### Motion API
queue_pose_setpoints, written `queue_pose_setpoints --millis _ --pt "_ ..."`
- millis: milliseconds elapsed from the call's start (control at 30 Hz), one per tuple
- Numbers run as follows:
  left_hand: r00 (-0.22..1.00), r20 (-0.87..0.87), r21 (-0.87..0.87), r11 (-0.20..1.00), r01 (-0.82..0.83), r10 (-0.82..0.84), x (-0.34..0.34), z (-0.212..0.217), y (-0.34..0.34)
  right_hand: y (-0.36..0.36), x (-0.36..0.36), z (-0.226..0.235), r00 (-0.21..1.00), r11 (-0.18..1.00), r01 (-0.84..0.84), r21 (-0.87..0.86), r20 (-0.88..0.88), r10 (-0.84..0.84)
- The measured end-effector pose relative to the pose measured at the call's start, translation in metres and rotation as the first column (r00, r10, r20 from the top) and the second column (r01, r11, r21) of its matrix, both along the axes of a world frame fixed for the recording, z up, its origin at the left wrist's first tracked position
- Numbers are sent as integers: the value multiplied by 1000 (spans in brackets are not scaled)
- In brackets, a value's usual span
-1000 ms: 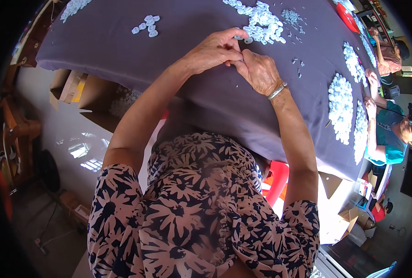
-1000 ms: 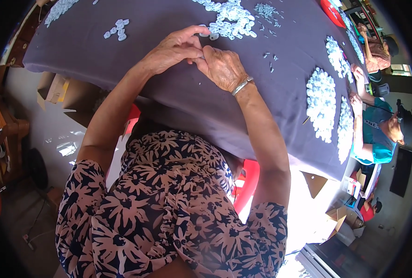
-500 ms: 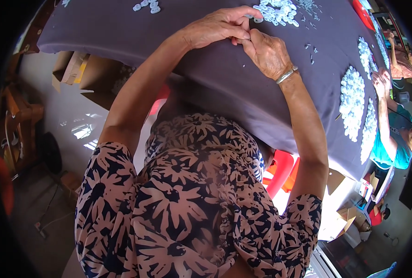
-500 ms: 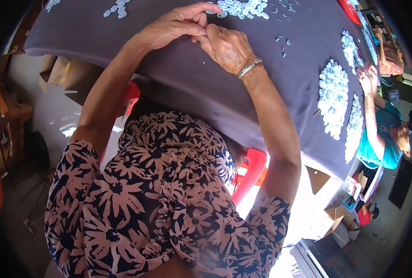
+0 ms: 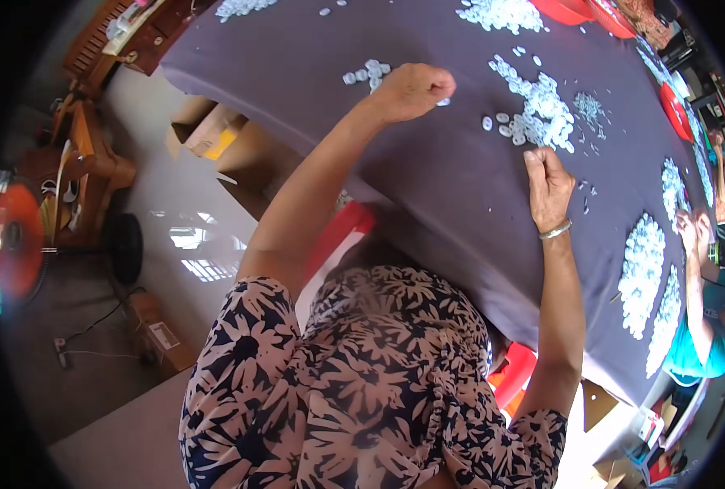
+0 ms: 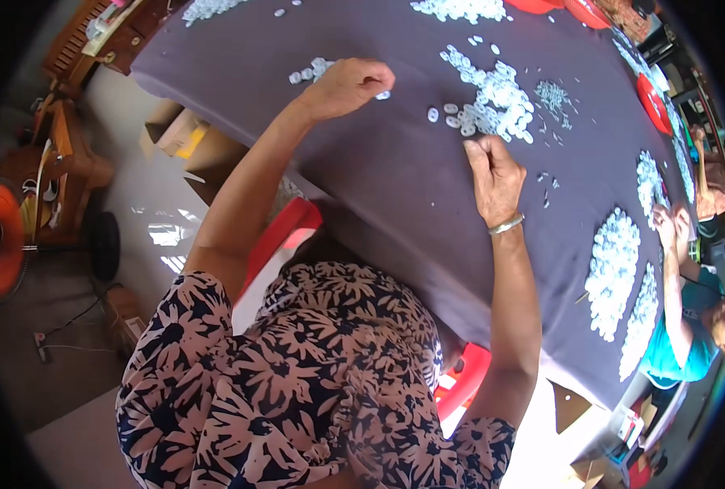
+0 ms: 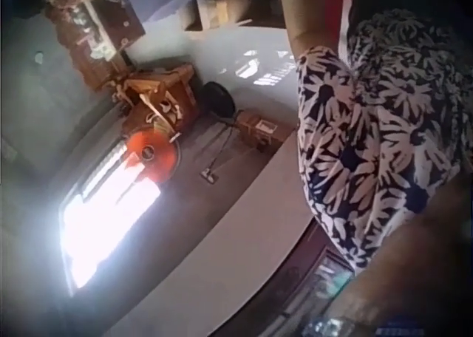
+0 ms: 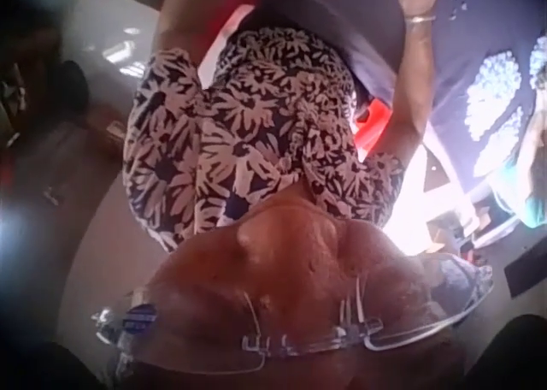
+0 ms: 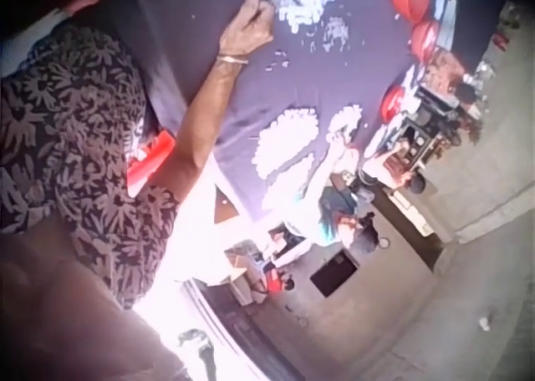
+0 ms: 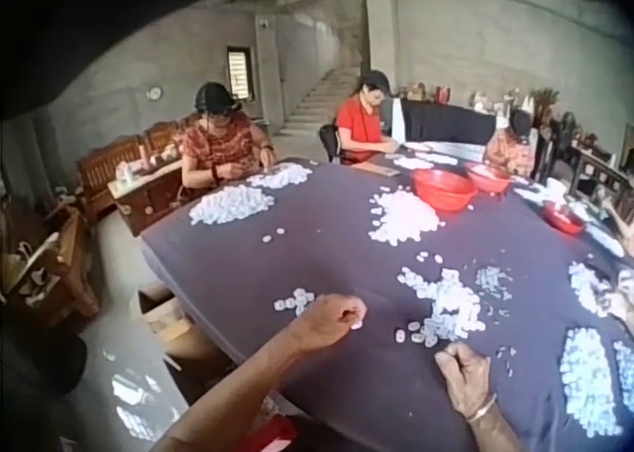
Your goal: The person sorts small white plastic components by hand on a table, inspecting them one by one.
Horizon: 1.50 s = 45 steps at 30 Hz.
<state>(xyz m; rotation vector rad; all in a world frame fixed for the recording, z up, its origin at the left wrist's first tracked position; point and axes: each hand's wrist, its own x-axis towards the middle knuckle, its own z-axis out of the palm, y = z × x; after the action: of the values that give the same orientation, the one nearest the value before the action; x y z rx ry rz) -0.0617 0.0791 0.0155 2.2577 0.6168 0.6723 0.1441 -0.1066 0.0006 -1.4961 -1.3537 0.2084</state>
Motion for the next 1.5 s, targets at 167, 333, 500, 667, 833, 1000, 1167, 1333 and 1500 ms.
queue_pose_setpoints --millis 167,333,500,667,833,1000,1167,1333,1500 --pt "971 -157 269 953 -136 183 -52 10 36 2 14 -11 976 998 -44 -38 -214 35" --pt "936 134 352 868 -351 324 -70 -7 48 4 18 -7 928 1000 23 -8 -371 -25" --pt "947 79 527 794 -304 310 -58 -21 36 11 19 -1 782 993 116 18 -618 -80" --pt "977 -16 525 833 -172 211 -54 -27 39 10 25 7 686 989 143 30 -724 -77" --pt "973 97 536 813 -228 209 -72 -35 39 8 29 5 683 993 114 -14 -725 -89" --pt "964 65 520 816 -255 260 -84 -23 30 14 28 -3 918 998 62 13 -393 -52" --pt "969 155 551 797 -247 193 -53 3 15 18 22 -6 995 998 7 -64 103 -1" --pt "988 156 214 975 -56 23 14 15 -20 20 13 6 938 990 31 -137 346 19" --pt "934 336 -300 954 -15 121 69 -17 -56 25 18 4 906 974 21 -226 415 77"
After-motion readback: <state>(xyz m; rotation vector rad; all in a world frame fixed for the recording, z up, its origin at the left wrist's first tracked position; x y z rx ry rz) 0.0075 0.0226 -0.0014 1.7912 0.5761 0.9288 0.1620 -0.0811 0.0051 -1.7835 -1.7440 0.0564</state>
